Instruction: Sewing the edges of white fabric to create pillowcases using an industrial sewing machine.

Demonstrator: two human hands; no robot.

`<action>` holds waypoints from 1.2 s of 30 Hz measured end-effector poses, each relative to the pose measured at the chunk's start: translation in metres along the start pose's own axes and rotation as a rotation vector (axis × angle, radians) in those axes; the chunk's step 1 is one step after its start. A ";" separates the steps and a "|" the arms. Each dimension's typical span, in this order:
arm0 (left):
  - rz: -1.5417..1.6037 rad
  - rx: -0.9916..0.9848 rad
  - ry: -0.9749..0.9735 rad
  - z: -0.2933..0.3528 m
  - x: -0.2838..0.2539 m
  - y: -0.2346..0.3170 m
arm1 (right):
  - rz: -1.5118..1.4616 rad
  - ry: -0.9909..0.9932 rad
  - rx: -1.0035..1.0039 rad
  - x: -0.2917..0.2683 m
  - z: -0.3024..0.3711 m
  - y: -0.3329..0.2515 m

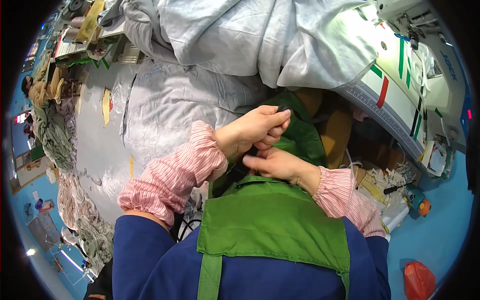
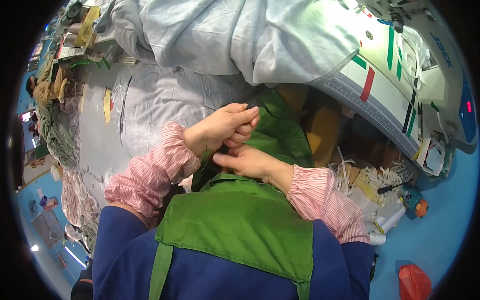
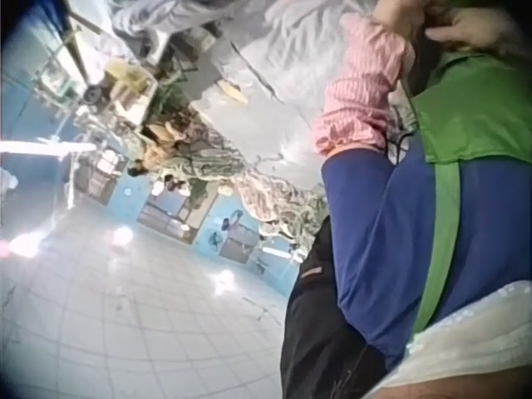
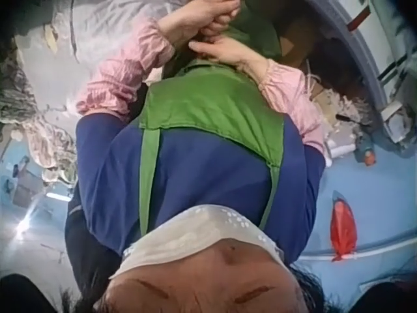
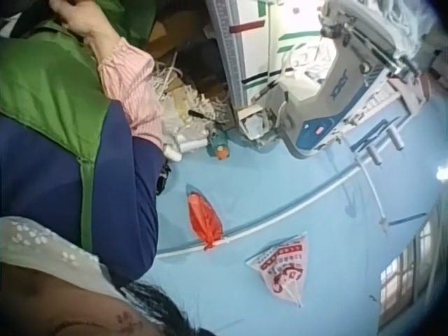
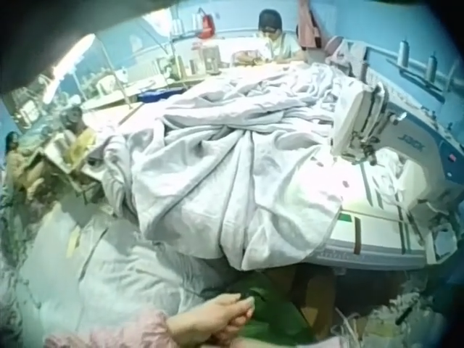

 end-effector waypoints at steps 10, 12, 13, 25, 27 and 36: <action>-0.668 0.649 0.480 0.057 -0.081 -0.004 | -0.270 0.184 0.241 -0.018 -0.010 0.024; -0.822 0.542 0.438 0.089 -0.068 -0.029 | -0.289 0.169 0.240 -0.023 -0.012 0.032; -0.862 0.473 0.408 0.101 -0.062 -0.042 | -0.293 0.159 0.219 -0.021 -0.014 0.033; -0.677 0.561 0.716 0.104 -0.071 -0.057 | -0.549 0.196 0.106 -0.033 -0.007 0.019; -0.508 0.477 0.623 0.098 -0.078 -0.065 | -0.748 0.253 0.095 -0.037 -0.007 0.015; -0.748 0.519 0.615 0.097 -0.070 -0.045 | -0.764 0.310 0.079 -0.045 -0.003 0.023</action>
Point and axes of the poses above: each hand's wrist, its own z-axis away from the middle knuckle, its own x-axis out of the palm, y = z × x, the point moved 9 cm from there along -z, towards the middle knuckle, and after that the axes turned 10 degrees about y, right-handed, at the moved point
